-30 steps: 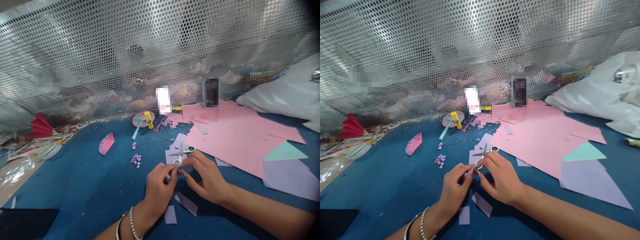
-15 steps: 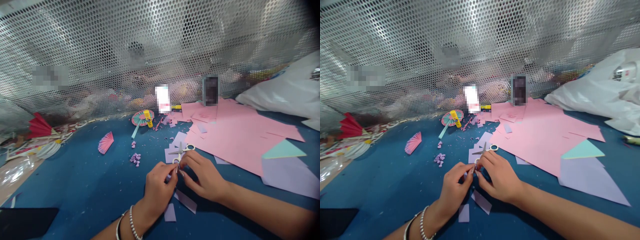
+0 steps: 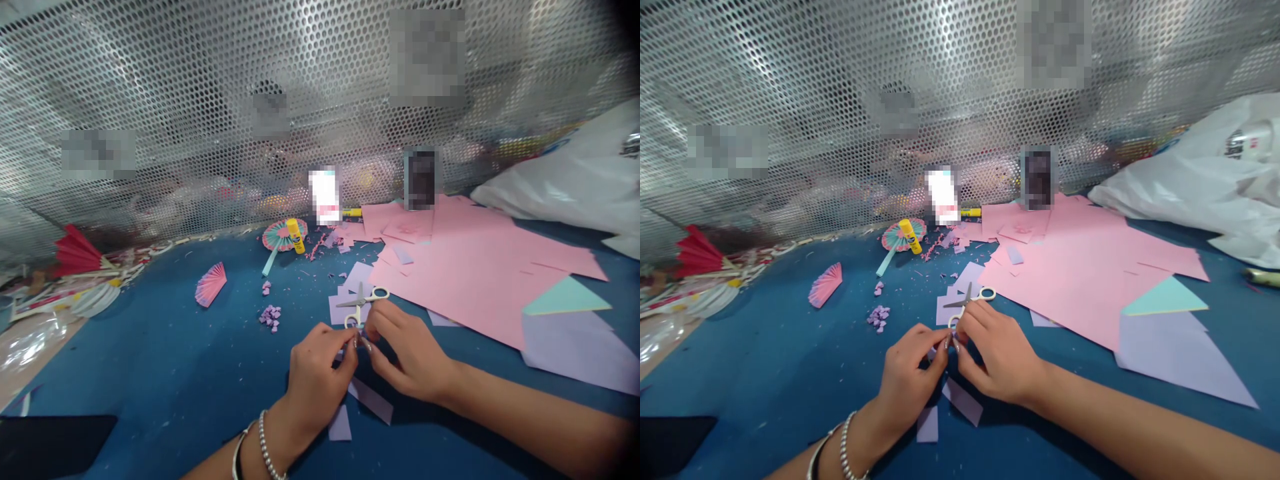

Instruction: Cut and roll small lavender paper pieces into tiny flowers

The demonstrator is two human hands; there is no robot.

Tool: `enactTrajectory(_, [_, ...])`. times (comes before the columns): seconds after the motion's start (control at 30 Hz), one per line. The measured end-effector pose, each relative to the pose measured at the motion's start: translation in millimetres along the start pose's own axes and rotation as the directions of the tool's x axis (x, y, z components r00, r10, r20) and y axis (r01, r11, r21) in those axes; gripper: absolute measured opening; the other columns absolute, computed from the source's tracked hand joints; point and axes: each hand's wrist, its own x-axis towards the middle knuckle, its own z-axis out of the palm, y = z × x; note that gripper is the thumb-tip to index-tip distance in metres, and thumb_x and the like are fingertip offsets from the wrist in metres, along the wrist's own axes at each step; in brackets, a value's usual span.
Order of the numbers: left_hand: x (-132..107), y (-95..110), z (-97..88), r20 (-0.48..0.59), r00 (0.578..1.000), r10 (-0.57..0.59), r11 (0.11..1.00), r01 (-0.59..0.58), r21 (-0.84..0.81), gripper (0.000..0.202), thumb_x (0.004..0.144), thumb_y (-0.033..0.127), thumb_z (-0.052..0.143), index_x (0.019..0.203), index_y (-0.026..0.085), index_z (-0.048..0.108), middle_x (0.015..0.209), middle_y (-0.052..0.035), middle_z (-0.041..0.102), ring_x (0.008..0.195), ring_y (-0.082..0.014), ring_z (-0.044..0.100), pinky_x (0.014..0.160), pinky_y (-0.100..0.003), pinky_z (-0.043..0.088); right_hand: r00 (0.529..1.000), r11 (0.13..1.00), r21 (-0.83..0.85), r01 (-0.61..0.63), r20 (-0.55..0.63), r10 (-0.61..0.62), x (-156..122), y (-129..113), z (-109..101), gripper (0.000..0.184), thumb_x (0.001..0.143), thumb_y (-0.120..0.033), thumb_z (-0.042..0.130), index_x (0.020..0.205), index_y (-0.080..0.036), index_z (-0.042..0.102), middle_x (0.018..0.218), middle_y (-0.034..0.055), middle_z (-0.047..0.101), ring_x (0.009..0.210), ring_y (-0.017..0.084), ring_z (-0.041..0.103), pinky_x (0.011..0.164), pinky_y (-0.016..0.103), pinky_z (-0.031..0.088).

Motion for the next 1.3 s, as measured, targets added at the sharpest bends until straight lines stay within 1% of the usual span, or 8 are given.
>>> enactTrajectory(0.13, [0,2,-1.9,0.019,0.999,0.044,0.999,-0.045,0.029,0.020,0.086,0.016,0.049,0.100,0.020,0.063,0.081,-0.0031,0.067,0.073,-0.0161,0.056,0.064,-0.028,0.044,0.999,1.000,-0.016,0.010,0.054,-0.009,-1,0,0,0.004,0.077,-0.018,0.041,0.074,-0.018,0.044,0.076,0.0046,0.047,0.073,0.019,0.043,0.061,0.030,0.036])
enactTrajectory(0.3, [-2,2,-2.4,0.030,0.996,0.085,0.995,-0.087,0.051,0.022,0.086,0.015,0.048,0.103,0.020,0.062,0.082,-0.0025,0.068,0.073,-0.0169,0.054,0.065,-0.029,0.043,0.996,0.999,-0.042,0.001,0.087,0.003,-1,-1,-1,0.005,0.076,-0.018,0.042,0.075,-0.018,0.047,0.077,0.0053,0.049,0.074,0.019,0.044,0.061,0.030,0.038])
enactTrajectory(0.53, [-2,2,-1.8,0.035,0.996,0.086,0.994,-0.088,0.062,0.021,0.086,0.015,0.048,0.101,0.018,0.062,0.082,-0.0032,0.068,0.073,-0.0168,0.055,0.066,-0.028,0.044,0.995,0.999,-0.053,0.000,0.104,0.006,0,-1,-1,0.005,0.075,-0.019,0.043,0.076,-0.018,0.048,0.078,0.0055,0.050,0.074,0.019,0.044,0.061,0.030,0.039])
enactTrajectory(0.67, [-2,2,-2.0,0.042,0.998,0.056,0.997,-0.059,0.052,0.021,0.086,0.015,0.049,0.101,0.018,0.063,0.084,-0.0035,0.068,0.074,-0.0167,0.056,0.066,-0.028,0.044,0.997,0.999,-0.034,0.003,0.077,0.000,-2,-1,-1,0.004,0.075,-0.018,0.043,0.075,-0.018,0.047,0.077,0.0050,0.050,0.073,0.019,0.044,0.059,0.029,0.037])
enactTrajectory(0.8, [-2,2,-1.1,0.024,1.000,0.004,1.000,-0.004,0.011,0.020,0.086,0.016,0.049,0.100,0.018,0.064,0.081,-0.0041,0.066,0.073,-0.0155,0.057,0.065,-0.026,0.044,0.998,1.000,0.020,-0.012,0.064,0.011,-1,2,0,0.005,0.076,-0.017,0.042,0.077,-0.018,0.047,0.077,0.0043,0.049,0.073,0.018,0.044,0.060,0.030,0.037])
enactTrajectory(1.03, [1,2,0.0,0.014,0.998,-0.062,0.998,0.062,-0.025,0.019,0.086,0.018,0.049,0.095,0.017,0.065,0.075,-0.0041,0.065,0.070,-0.0148,0.056,0.064,-0.025,0.044,0.994,0.991,0.115,-0.074,0.090,0.064,1,9,2,0.006,0.075,-0.014,0.042,0.077,-0.019,0.045,0.079,0.0031,0.047,0.072,0.017,0.044,0.061,0.029,0.038])
enactTrajectory(1.2, [5,4,-1.5,0.052,0.993,-0.109,0.993,0.112,-0.049,0.019,0.086,0.019,0.049,0.091,0.016,0.067,0.072,-0.0038,0.064,0.065,-0.0138,0.056,0.060,-0.024,0.043,0.991,0.981,0.161,-0.106,0.099,0.091,3,9,1,0.008,0.074,-0.011,0.042,0.074,-0.018,0.046,0.079,0.0029,0.048,0.073,0.016,0.046,0.063,0.029,0.039])
enactTrajectory(1.3, [7,5,-3.2,0.082,0.989,-0.120,0.988,0.127,-0.085,0.019,0.086,0.020,0.049,0.088,0.016,0.067,0.071,-0.0034,0.064,0.063,-0.0134,0.055,0.059,-0.024,0.043,0.985,0.976,0.163,-0.147,0.111,0.130,4,8,2,0.009,0.074,-0.010,0.043,0.070,-0.018,0.044,0.075,0.0016,0.048,0.068,0.015,0.045,0.061,0.027,0.038])
